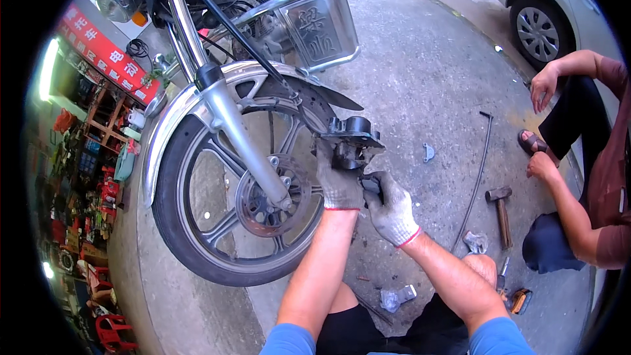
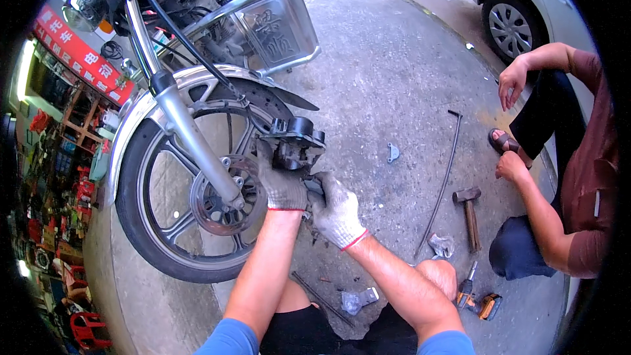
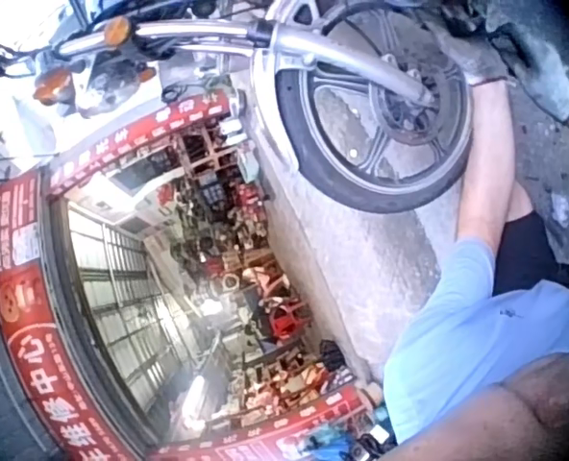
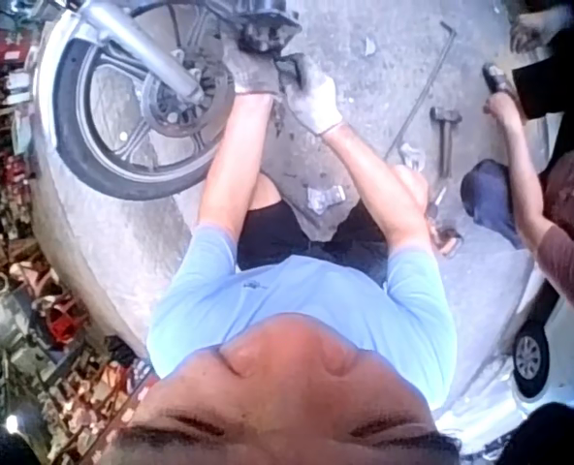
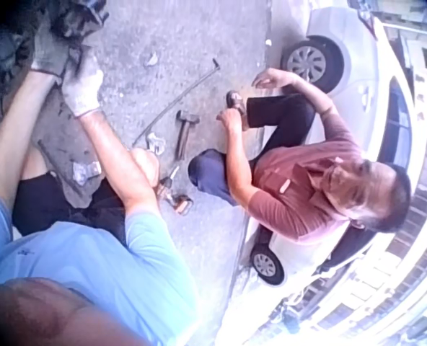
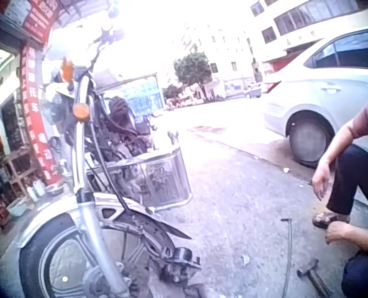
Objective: The person removes the brake caliper from a motorcycle wheel, extracts the worn brake pads, cleans the caliper assembly, and prepares to fit new pads.
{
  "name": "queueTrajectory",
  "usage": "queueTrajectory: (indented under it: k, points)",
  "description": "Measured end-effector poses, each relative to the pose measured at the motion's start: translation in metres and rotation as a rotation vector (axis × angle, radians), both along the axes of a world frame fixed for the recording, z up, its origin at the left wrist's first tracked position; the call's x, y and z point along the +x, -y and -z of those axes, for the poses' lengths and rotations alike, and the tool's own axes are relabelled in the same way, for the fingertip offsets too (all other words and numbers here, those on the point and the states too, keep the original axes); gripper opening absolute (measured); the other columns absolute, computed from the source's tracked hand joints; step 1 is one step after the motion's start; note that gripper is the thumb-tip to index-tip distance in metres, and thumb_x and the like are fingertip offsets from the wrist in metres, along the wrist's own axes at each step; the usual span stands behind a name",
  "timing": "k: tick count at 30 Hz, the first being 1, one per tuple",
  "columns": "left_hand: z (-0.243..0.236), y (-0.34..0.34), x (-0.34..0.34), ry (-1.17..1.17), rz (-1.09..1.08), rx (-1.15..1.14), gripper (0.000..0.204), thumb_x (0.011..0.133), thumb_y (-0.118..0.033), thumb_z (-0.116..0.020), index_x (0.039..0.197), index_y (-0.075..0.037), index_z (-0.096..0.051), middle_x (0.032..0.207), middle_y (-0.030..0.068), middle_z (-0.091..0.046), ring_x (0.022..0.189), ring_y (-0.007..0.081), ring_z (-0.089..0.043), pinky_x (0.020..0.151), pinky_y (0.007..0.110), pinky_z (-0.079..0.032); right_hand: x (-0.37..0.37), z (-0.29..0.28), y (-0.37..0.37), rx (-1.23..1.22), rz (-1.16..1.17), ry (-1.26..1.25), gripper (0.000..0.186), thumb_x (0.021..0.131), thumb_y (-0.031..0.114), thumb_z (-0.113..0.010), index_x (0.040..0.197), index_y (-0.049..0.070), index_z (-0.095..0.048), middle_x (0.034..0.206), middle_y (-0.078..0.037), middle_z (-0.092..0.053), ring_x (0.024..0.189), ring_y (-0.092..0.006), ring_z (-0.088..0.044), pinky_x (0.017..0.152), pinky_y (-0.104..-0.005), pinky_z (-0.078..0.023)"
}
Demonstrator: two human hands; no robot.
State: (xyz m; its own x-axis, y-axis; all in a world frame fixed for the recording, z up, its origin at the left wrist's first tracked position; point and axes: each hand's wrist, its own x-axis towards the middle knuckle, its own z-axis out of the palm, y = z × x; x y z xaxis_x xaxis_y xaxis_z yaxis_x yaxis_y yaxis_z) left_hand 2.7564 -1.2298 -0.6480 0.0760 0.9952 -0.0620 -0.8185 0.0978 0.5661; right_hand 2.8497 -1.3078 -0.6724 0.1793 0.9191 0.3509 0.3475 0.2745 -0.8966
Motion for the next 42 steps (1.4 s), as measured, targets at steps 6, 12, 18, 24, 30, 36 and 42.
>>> queueTrajectory:
  k: [6,12,18,24,30,36,42]
  points:
    - [-0.006,0.001,0.003,-0.054,0.045,0.024,0.063,0.094,-0.058,-0.047,0.134,-0.01,-0.05,0.125,0.0157,-0.06,0.112,0.0357,-0.059,0.098,0.051,-0.048,0.011,-0.01,0.003,-0.057,-0.01,-0.025,0.024,0.086,0.002,-0.061,0.109,0.003,-0.057,0.082,-0.017,-0.066,0.071,-0.0238,-0.067,0.063,-0.0351,-0.051]
    - [-0.009,0.002,0.007,-0.166,-0.017,0.0,0.046,0.1,-0.04,-0.049,0.133,-0.008,-0.051,0.125,0.0089,-0.061,0.112,0.0228,-0.059,0.099,0.042,-0.045,0.031,-0.029,-0.009,-0.064,0.002,-0.246,0.029,0.084,0.005,-0.064,0.112,0.001,-0.057,0.083,-0.02,-0.065,0.078,-0.0303,-0.069,0.068,-0.0383,-0.052]
    - [-0.01,0.003,0.008,-0.269,0.018,0.082,0.044,0.097,-0.028,-0.057,0.135,-0.008,-0.051,0.125,0.0052,-0.06,0.113,0.019,-0.057,0.099,0.038,-0.043,0.04,-0.044,-0.014,-0.024,0.087,-0.053,0.017,0.086,0.006,-0.064,0.101,0.0,-0.06,0.076,-0.009,-0.063,0.064,-0.0132,-0.059,0.058,-0.0314,-0.049]
    - [-0.026,0.008,0.005,-0.399,0.222,0.143,0.087,0.074,0.002,-0.07,0.149,-0.016,-0.031,0.129,0.0071,-0.055,0.116,0.0219,-0.055,0.1,0.042,-0.046,0.054,-0.04,-0.021,-0.16,0.018,-0.155,0.025,0.083,0.008,-0.066,0.104,-0.002,-0.06,0.08,-0.021,-0.066,0.073,-0.0336,-0.068,0.064,-0.0392,-0.051]
    - [-0.017,0.007,0.011,-0.532,0.139,0.199,0.091,0.069,0.008,-0.07,0.148,-0.015,-0.031,0.126,0.0076,-0.055,0.116,0.0206,-0.055,0.097,0.037,-0.048,0.058,-0.044,-0.02,-0.135,0.017,-0.026,0.025,0.082,0.011,-0.067,0.103,-0.001,-0.061,0.082,-0.023,-0.065,0.076,-0.037,-0.067,0.066,-0.042,-0.051]
    - [-0.013,0.006,0.02,-0.506,0.104,0.233,0.086,0.069,0.01,-0.068,0.145,-0.01,-0.035,0.123,0.0058,-0.056,0.112,0.0188,-0.056,0.092,0.033,-0.05,0.059,-0.04,-0.019,-0.145,-0.002,-0.026,0.025,0.083,0.01,-0.065,0.104,-0.002,-0.06,0.083,-0.022,-0.066,0.075,-0.0347,-0.067,0.065,-0.0413,-0.051]
    - [-0.008,0.004,0.02,-0.499,0.11,0.222,0.078,0.069,0.011,-0.066,0.14,-0.009,-0.041,0.117,0.0044,-0.059,0.105,0.017,-0.058,0.086,0.032,-0.051,0.06,-0.048,-0.016,-0.217,-0.043,-0.151,0.02,0.086,0.007,-0.061,0.104,-0.002,-0.059,0.079,-0.017,-0.067,0.065,-0.0215,-0.066,0.059,-0.0364,-0.051]
